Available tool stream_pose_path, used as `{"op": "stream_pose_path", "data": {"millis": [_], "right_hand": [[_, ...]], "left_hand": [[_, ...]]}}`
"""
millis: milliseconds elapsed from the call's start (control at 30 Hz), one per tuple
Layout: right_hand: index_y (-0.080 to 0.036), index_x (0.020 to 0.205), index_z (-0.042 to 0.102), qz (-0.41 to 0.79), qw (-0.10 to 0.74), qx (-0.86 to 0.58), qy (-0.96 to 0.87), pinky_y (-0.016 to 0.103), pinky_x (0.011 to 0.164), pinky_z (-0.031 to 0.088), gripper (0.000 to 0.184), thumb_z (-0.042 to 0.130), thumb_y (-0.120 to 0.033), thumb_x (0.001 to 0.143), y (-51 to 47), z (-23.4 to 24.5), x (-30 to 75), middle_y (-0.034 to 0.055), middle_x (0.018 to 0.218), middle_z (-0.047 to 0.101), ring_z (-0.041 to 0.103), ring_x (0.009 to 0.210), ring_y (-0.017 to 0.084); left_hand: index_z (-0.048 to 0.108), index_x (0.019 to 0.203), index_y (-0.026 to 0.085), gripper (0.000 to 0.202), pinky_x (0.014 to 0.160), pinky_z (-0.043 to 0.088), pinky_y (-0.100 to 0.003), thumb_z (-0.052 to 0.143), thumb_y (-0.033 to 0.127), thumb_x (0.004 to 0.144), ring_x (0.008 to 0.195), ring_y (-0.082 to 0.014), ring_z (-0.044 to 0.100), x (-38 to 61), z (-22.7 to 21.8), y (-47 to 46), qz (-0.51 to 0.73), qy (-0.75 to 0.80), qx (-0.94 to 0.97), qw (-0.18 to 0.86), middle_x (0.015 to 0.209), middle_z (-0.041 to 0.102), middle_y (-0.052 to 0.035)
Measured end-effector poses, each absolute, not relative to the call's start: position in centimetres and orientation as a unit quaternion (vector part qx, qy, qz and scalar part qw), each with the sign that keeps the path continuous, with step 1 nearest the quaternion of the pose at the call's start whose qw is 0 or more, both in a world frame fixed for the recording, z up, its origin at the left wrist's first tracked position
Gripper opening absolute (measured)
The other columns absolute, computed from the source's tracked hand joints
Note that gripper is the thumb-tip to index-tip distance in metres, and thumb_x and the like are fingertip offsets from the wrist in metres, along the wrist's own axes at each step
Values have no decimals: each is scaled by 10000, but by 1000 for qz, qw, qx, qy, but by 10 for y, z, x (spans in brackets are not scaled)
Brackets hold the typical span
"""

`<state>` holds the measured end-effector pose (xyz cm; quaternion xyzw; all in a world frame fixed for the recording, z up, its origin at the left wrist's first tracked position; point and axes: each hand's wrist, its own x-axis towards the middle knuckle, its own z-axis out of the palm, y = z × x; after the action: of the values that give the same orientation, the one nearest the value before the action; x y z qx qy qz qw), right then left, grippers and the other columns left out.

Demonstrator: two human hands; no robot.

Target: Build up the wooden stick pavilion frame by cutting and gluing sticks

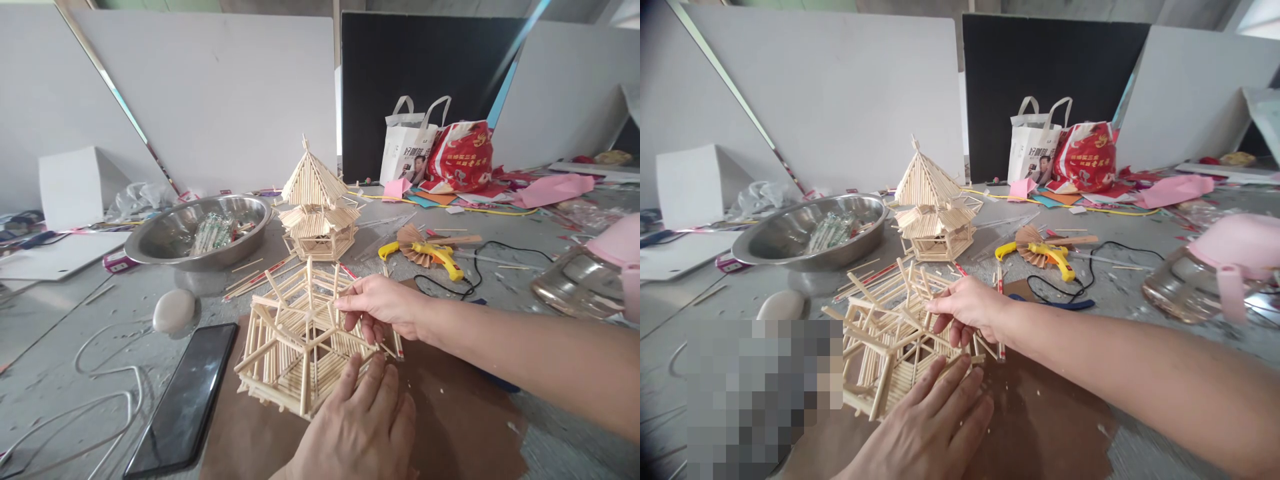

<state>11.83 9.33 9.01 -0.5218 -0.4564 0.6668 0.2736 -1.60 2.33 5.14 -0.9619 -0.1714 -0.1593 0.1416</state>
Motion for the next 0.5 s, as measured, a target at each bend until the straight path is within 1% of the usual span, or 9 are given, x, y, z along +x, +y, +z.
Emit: {"op": "stream_pose_path", "data": {"millis": [133,300,400,500], "right_hand": [[-130,673,510,664,272,-525,-458,120,252,305,141,534,-236,763,94,91,118,-18,539,586,449,272,34],[-129,655,508,662,273,-527,-458,117,250,305,193,605,-286,711,94,91,117,-19,525,586,449,275,34],[-131,633,501,664,272,-523,-460,122,250,314,231,636,-312,679,94,90,117,-22,513,580,445,272,35],[-134,619,496,663,269,-523,-463,131,248,324,227,636,-305,672,95,91,116,-21,509,578,441,269,39]], "left_hand": [[562,965,179,366,869,333,-388,378,460,820,1003,-239,495,-17,53,22,-143,-165,-967,128,1025,602,-56],[564,977,181,363,900,289,-383,383,454,821,1032,-237,475,-18,54,21,-132,-170,-970,114,1049,595,-57],[567,970,181,369,892,287,-379,382,462,819,1023,-237,482,-18,54,22,-139,-168,-969,115,1035,606,-50],[568,963,181,365,881,293,-379,373,457,825,1008,-235,497,-17,55,22,-150,-170,-966,123,1021,617,-41]]}}
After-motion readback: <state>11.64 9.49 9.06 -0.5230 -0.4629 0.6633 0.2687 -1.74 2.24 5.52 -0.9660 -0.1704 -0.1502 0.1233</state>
